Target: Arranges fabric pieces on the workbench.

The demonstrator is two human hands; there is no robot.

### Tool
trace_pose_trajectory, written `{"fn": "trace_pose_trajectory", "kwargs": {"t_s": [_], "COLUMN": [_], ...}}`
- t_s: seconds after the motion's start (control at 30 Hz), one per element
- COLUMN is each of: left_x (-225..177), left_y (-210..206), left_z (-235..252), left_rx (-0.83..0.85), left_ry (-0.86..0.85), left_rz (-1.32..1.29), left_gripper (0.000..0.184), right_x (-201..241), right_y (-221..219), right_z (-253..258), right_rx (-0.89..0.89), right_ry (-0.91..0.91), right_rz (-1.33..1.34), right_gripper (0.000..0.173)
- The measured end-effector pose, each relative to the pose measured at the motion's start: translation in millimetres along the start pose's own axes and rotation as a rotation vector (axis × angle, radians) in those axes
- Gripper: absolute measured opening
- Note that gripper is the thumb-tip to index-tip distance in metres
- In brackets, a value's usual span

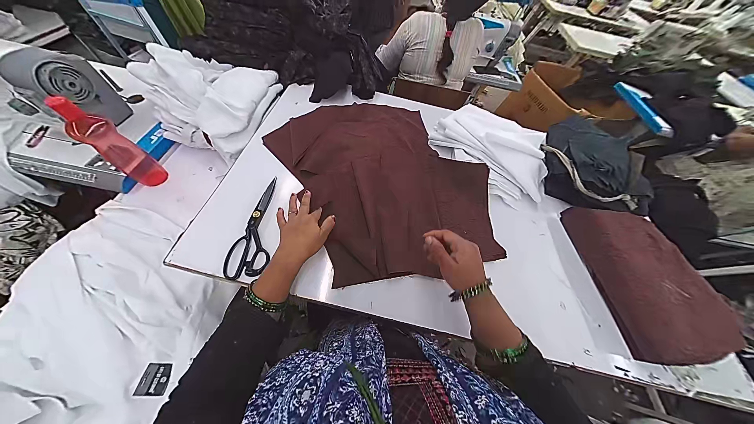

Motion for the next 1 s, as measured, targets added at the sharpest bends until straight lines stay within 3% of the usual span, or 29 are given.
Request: {"fn": "trace_pose_trajectory", "kwargs": {"t_s": [0.1,0.17,0.27,0.43,0.57,0.63,0.77,0.87,1.0], "left_x": [6.6,5.0,4.2,15.4,13.4,11.6,14.8,16.8,19.8], "left_y": [6.4,5.2,3.0,4.4,-0.2,-8.6,-25.0,-26.0,-22.0], "left_z": [1.7,4.7,4.2,2.0,0.4,0.4,-0.2,-1.1,-2.0], "left_rx": [-0.044,0.024,0.134,0.157,0.065,0.011,0.02,0.035,-0.05], "left_ry": [-0.022,-0.04,-0.012,-0.012,-0.168,-0.227,-0.212,-0.208,-0.212], "left_rz": [-0.004,0.054,0.077,0.035,-0.041,-0.073,-0.053,-0.036,-0.126], "left_gripper": [0.055,0.058,0.074,0.085,0.081,0.068,0.058,0.059,0.053], "right_x": [-16.2,-15.9,4.2,35.8,23.5,16.1,19.9,40.0,79.8], "right_y": [-26.3,-44.8,-54.0,-66.0,-60.0,-60.2,-69.2,-77.2,-103.6], "right_z": [39.6,51.3,53.7,56.2,70.6,80.8,89.4,85.9,71.5], "right_rx": [0.255,0.289,0.274,0.183,0.056,0.071,0.145,0.118,0.203], "right_ry": [-0.428,-0.509,-0.458,-0.327,-0.388,-0.474,-0.53,-0.42,-0.25], "right_rz": [0.066,0.133,0.211,0.093,-0.161,-0.203,-0.053,0.065,-0.045], "right_gripper": [0.041,0.053,0.06,0.047,0.082,0.092,0.08,0.07,0.06]}}
Point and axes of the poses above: each hand's wrist, its own z-axis towards the middle knuckle, its own y-axis out of the back of the hand, x = y × z, the point moved 5 cm from there along z, towards the middle knuckle, and after that the axes turned 13 degrees about -y, right-handed, at the moved point
